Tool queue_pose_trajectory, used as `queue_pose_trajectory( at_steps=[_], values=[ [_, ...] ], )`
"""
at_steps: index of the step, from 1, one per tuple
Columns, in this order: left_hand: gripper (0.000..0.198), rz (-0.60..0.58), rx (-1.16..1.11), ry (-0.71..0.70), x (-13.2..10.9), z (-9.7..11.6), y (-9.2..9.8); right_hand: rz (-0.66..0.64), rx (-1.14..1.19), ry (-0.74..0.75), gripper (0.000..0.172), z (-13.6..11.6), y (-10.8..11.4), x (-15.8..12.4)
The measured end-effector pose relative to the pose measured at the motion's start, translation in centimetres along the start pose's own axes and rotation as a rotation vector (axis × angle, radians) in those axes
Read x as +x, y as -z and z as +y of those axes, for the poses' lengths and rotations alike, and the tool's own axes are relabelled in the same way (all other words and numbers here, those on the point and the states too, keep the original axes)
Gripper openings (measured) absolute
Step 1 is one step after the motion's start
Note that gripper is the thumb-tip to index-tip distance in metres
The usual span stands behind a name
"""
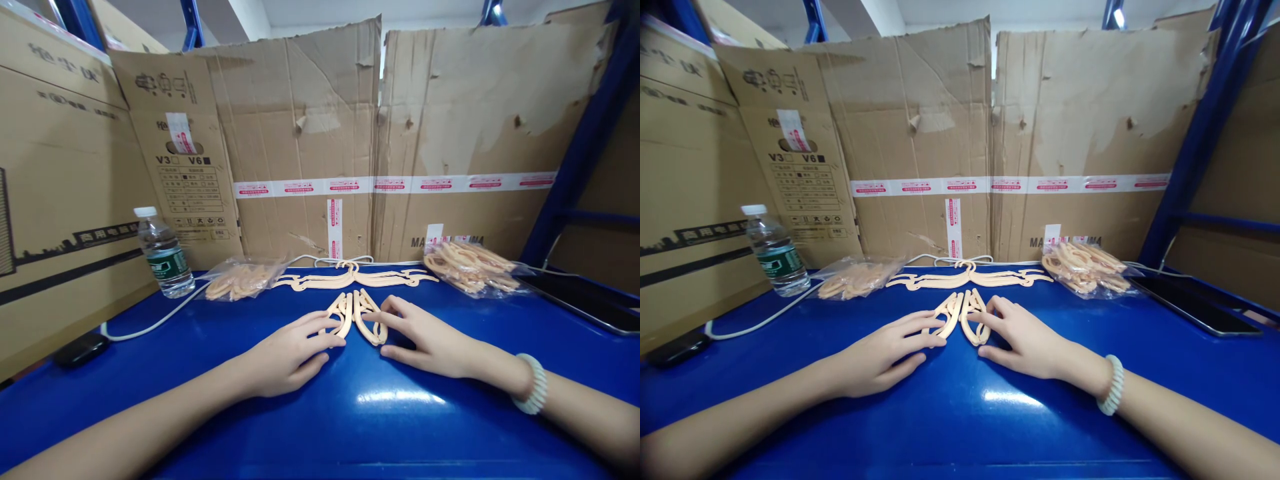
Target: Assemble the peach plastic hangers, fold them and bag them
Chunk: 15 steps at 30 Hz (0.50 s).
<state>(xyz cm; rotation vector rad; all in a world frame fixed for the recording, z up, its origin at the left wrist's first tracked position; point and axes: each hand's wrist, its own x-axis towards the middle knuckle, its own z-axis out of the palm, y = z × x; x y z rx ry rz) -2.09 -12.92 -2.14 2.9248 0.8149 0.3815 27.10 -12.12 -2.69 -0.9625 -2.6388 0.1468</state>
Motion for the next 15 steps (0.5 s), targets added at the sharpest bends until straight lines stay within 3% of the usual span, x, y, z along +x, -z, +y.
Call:
queue_pose_trajectory(
  at_steps=[15],
  values=[
    [0.045,0.036,-0.056,0.029,0.44,0.09,-0.78,0.007,0.054,0.041,0.035,-0.16,-0.59,0.49]
  ],
)
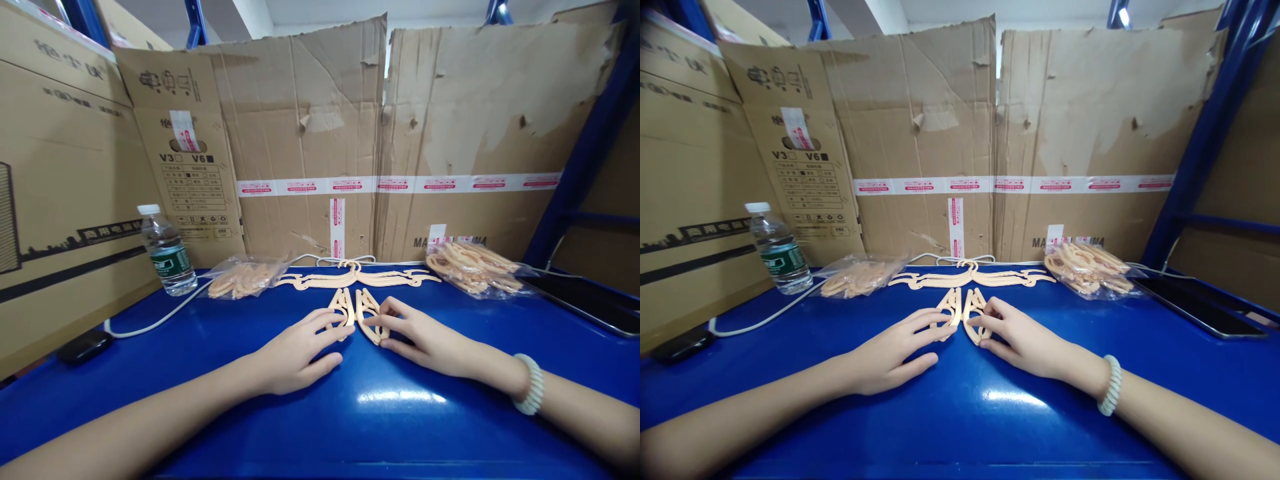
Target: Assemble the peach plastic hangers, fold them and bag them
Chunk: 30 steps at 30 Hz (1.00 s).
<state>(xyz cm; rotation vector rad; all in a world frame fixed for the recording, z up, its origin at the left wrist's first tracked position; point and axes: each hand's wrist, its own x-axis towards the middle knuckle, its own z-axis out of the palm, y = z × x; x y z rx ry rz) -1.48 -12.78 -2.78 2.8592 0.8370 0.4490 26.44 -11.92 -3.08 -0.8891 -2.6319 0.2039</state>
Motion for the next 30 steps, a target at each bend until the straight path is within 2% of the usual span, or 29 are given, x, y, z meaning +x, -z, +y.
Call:
queue_pose_trajectory(
  at_steps=[4,6,10,14,18,24,30],
  values=[
    [0.051,0.028,-0.150,0.028,-0.2,0.1,0.0,0.036,-0.023,-0.008,0.040,0.0,0.6,0.0],
    [0.052,0.098,-0.307,0.074,-0.2,-0.1,-0.1,0.093,-0.039,-0.011,0.037,0.9,1.3,-0.1],
    [0.045,0.320,-0.636,0.342,0.2,-1.4,-0.5,0.256,-0.131,-0.068,0.028,4.6,2.6,-0.8],
    [0.041,0.436,-0.856,0.519,0.5,-2.7,-0.6,0.288,-0.193,-0.157,0.028,8.4,2.7,-1.3],
    [0.043,0.434,-1.022,0.600,0.7,-2.8,-0.4,0.202,-0.229,-0.211,0.037,9.9,1.6,-1.4],
    [0.034,0.420,-0.993,0.580,0.7,-2.5,-0.4,0.124,-0.201,-0.277,0.052,10.3,0.5,-1.3],
    [0.033,0.410,-0.969,0.546,0.7,-2.7,-0.5,0.159,-0.242,-0.243,0.044,10.1,1.0,-1.2]
  ],
)
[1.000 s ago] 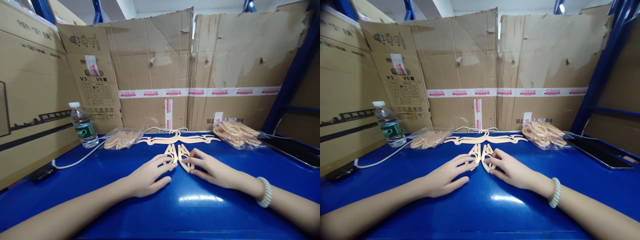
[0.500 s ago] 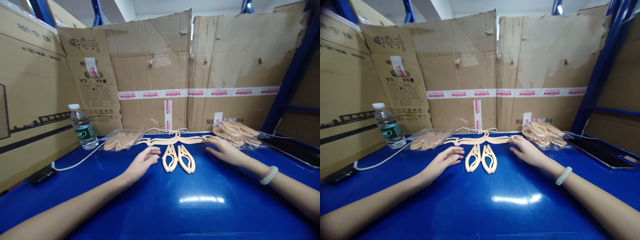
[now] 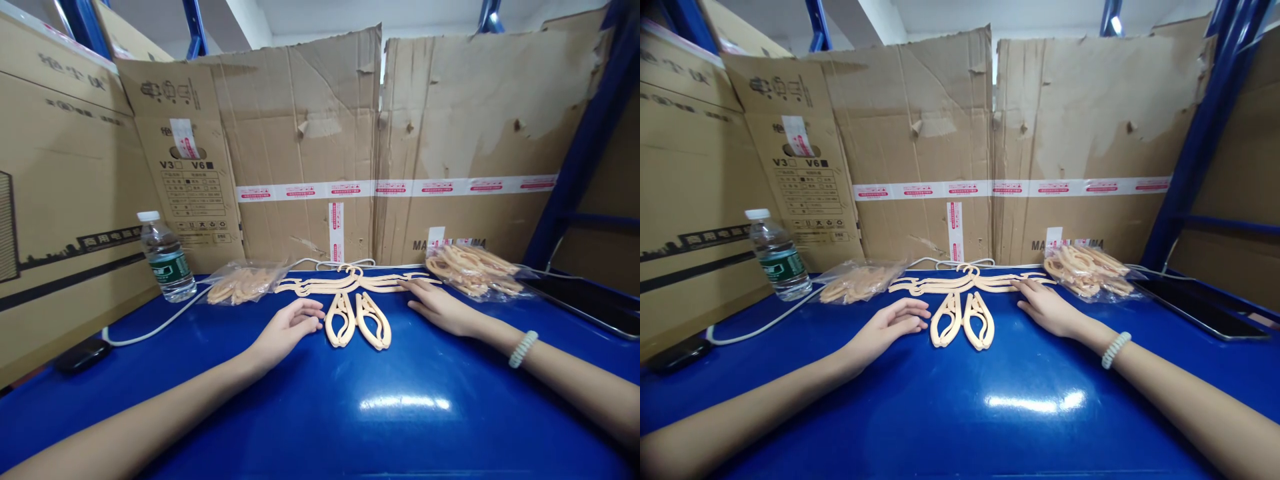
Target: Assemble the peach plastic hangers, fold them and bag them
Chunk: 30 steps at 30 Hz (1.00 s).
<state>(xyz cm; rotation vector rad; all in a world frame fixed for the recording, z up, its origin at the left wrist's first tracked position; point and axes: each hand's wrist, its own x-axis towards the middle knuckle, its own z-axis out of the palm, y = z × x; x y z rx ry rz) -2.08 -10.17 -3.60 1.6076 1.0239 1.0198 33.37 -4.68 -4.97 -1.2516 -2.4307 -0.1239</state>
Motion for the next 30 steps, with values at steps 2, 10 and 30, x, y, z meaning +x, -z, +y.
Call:
queue_pose_trajectory(
  at_steps=[2,10,30],
  values=[
    [0.034,-0.005,0.002,-0.014,0.0,0.0,0.0,0.011,-0.008,0.005,0.040,-0.1,0.1,0.1],
    [0.034,0.000,-0.037,-0.019,0.2,-0.3,-0.1,0.096,0.071,0.007,0.021,-0.4,-0.2,0.5],
    [0.074,0.193,-0.192,0.080,-0.3,0.6,-0.3,0.108,0.176,0.009,0.018,-3.4,4.8,-0.5]
  ],
)
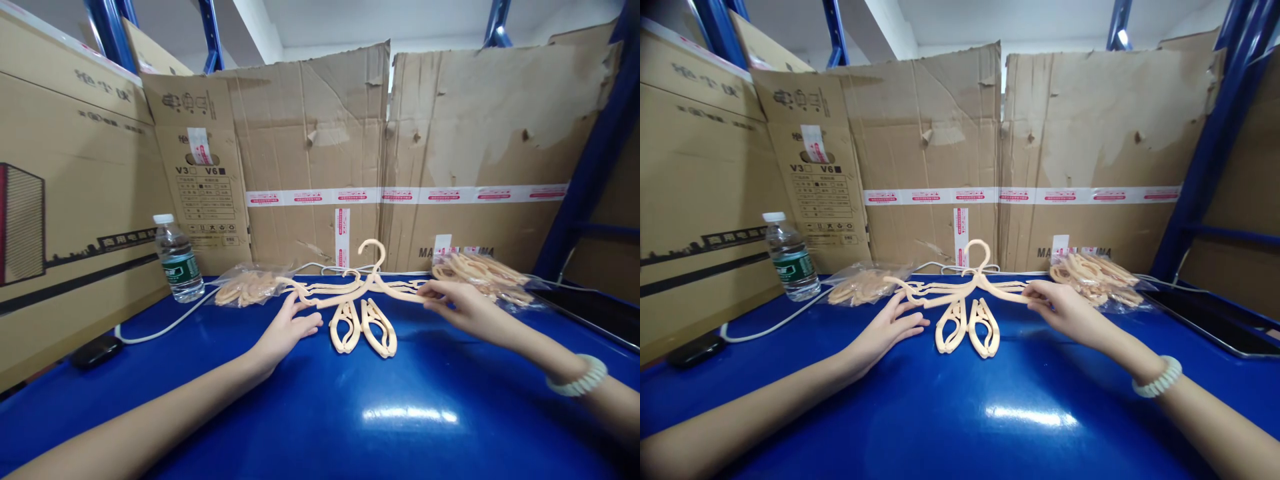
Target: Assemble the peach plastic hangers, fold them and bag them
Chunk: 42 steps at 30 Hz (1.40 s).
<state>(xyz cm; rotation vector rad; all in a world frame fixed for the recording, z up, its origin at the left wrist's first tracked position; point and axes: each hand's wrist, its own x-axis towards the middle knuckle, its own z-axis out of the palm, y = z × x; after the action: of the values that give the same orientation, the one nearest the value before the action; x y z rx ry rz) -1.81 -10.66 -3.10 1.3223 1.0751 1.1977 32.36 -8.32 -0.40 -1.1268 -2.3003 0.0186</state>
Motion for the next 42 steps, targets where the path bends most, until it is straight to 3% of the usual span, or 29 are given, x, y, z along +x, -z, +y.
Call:
queue_pose_trajectory(
  at_steps=[3,6,8,11,14,19,23,29,33,37,42],
  values=[
    [0.076,-0.121,0.140,-0.096,0.0,-0.5,0.0,-0.079,0.005,0.056,0.015,-1.2,-0.5,-0.1],
    [0.056,-0.206,0.344,-0.163,-0.2,-0.7,0.2,-0.111,0.031,0.087,0.017,-2.0,-0.9,-0.2],
    [0.045,-0.145,0.521,-0.216,-0.3,-0.6,0.4,-0.115,0.049,0.091,0.018,-2.4,-0.9,-0.2],
    [0.030,-0.014,0.722,-0.403,-0.5,-0.3,0.6,-0.119,0.066,0.085,0.018,-2.5,-1.0,-0.2],
    [0.025,-0.023,0.742,-0.503,-0.5,0.0,0.8,-0.128,0.071,0.062,0.019,-2.4,-1.1,-0.2],
    [0.032,-0.106,0.551,-0.349,-0.5,-0.2,0.6,-0.133,0.043,0.139,0.022,-2.1,-1.2,-0.2],
    [0.035,-0.089,0.438,-0.268,-0.5,0.0,0.4,-0.090,-0.196,0.275,0.025,-1.9,-1.0,-0.1],
    [0.035,-0.073,0.374,-0.232,-0.5,0.5,0.1,-0.035,-0.599,0.149,0.035,-2.2,-0.8,-0.6],
    [0.038,-0.066,0.387,-0.234,-0.6,0.5,0.0,0.009,-0.710,0.145,0.040,-2.2,-0.9,-0.8],
    [0.043,-0.056,0.407,-0.224,-0.4,0.3,0.2,0.091,-0.622,0.182,0.038,-2.2,-1.2,-0.8],
    [0.045,-0.015,0.373,-0.257,-0.2,-0.1,0.4,0.164,-0.112,0.137,0.045,-2.2,-2.1,-0.5]
  ],
)
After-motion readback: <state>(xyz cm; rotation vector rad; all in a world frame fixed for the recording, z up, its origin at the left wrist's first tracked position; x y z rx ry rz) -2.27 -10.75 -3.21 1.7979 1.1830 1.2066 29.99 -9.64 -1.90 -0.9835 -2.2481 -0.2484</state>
